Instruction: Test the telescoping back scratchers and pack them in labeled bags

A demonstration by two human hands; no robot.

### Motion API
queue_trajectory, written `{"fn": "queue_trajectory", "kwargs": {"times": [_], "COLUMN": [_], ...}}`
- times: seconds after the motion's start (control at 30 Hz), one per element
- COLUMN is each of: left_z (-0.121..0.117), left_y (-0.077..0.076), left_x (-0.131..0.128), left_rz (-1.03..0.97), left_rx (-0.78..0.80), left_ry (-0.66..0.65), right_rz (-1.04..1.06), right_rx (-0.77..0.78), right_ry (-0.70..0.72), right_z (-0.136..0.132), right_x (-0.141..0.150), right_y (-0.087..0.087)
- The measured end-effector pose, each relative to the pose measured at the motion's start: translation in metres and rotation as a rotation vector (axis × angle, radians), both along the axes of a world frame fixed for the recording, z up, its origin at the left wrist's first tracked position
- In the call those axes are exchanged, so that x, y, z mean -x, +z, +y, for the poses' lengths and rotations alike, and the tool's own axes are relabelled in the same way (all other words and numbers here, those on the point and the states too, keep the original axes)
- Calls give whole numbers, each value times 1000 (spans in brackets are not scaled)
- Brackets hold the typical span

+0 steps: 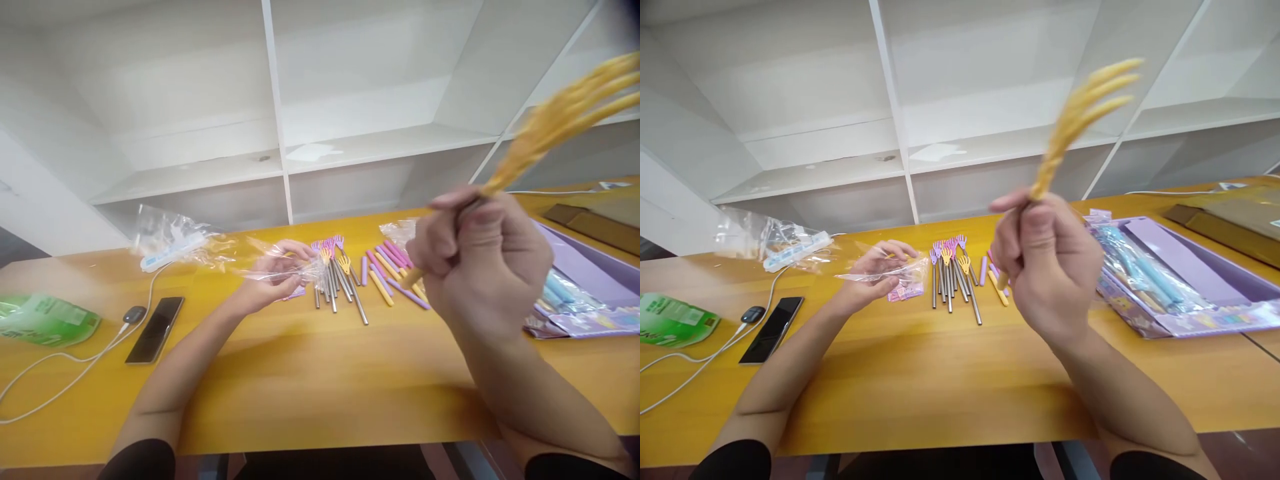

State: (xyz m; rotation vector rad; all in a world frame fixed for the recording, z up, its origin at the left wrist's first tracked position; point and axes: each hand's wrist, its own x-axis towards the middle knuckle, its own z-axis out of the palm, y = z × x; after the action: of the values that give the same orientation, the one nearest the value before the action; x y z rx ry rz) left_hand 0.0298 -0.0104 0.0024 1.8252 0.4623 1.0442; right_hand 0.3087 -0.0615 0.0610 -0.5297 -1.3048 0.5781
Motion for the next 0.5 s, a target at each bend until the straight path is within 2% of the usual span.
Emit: {"fn": "queue_trajectory", "kwargs": {"times": [0.1,0.17,0.3,0.5], "left_z": [-8,-12,-14,-11], "left_y": [12,19,31,33], "left_x": [4,6,13,18], "left_rz": [37,50,47,-8], "left_rx": [-47,-117,-304,-358], "left_ry": [130,196,273,300], "right_rz": [-578,-814,-1046,-1277], "right_rx": [-6,-33,-55,-209], "right_ry": [-32,2,59,55], "right_z": [-18,-21,-13,-16], "right_x": [1,9,21,17], "right_y": [0,-8,-23,-25]}}
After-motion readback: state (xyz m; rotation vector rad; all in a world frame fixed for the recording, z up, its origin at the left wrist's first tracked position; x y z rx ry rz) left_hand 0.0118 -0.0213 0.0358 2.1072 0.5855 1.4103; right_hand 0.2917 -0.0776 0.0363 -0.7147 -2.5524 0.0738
